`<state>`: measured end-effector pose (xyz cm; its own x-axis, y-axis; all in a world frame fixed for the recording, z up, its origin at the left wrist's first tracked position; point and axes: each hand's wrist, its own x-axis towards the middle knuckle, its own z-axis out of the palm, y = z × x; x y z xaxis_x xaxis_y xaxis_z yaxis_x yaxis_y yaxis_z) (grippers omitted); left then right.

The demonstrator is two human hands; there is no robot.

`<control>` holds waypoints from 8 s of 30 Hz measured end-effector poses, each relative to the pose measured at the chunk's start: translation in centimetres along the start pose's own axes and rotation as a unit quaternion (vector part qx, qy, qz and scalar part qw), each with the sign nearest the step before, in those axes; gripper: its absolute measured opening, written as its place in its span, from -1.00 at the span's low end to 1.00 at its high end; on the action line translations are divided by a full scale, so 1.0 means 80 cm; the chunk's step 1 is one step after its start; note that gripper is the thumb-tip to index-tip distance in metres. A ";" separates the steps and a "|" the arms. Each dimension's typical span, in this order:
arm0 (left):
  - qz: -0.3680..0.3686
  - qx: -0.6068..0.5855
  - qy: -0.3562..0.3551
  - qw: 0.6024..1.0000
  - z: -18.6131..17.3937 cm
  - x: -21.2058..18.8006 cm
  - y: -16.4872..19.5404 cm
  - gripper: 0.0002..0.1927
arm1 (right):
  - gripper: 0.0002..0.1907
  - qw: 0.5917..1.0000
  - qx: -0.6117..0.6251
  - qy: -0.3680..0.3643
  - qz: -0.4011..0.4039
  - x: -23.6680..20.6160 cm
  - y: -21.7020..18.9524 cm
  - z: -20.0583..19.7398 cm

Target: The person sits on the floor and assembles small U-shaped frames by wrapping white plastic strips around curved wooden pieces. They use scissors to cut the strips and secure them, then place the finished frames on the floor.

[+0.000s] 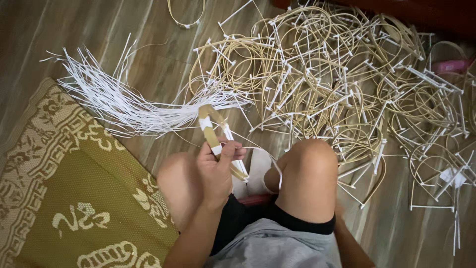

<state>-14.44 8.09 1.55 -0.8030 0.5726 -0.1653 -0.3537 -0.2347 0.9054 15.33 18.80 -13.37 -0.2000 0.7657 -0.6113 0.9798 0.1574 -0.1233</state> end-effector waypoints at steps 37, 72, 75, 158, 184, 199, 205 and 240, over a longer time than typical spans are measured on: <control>0.456 0.469 -0.286 0.700 0.085 0.021 0.155 -0.70 | -0.75 0.700 0.401 -0.259 -0.531 -0.066 -0.183 -0.270; -0.083 0.092 -0.225 0.967 -0.031 -0.121 0.049 -0.85 | -0.81 0.848 0.389 -0.110 -0.344 -0.128 -0.096 -0.249; -0.053 0.152 -0.170 0.972 -0.035 -0.106 0.036 -0.74 | -0.79 0.781 0.395 -0.070 -0.478 -0.165 -0.087 -0.280; -0.052 0.179 -0.188 0.964 -0.012 -0.150 0.023 -0.79 | -0.87 0.780 0.272 -0.205 -0.525 -0.158 -0.145 -0.256; -0.155 0.043 -0.260 0.952 -0.021 -0.100 0.065 -0.73 | -0.91 0.637 0.256 0.140 -0.713 -0.101 -0.258 -0.208; 0.163 0.323 -0.339 0.868 0.033 -0.100 0.042 -0.84 | -0.67 0.742 0.145 0.105 -0.646 -0.192 -0.210 -0.299; 0.005 0.310 -0.244 0.919 0.020 -0.059 0.030 -0.85 | -0.70 0.677 0.209 0.130 -0.693 -0.190 -0.186 -0.270; 0.161 0.262 -0.195 0.931 0.030 -0.070 0.055 -0.85 | -0.55 0.792 0.264 0.017 -0.550 -0.155 -0.160 -0.279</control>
<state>-10.34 5.70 7.43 -0.5556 0.8046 0.2096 0.2392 -0.0867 0.9671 5.22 21.22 13.29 -0.9244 0.3644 0.1130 0.0753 0.4647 -0.8823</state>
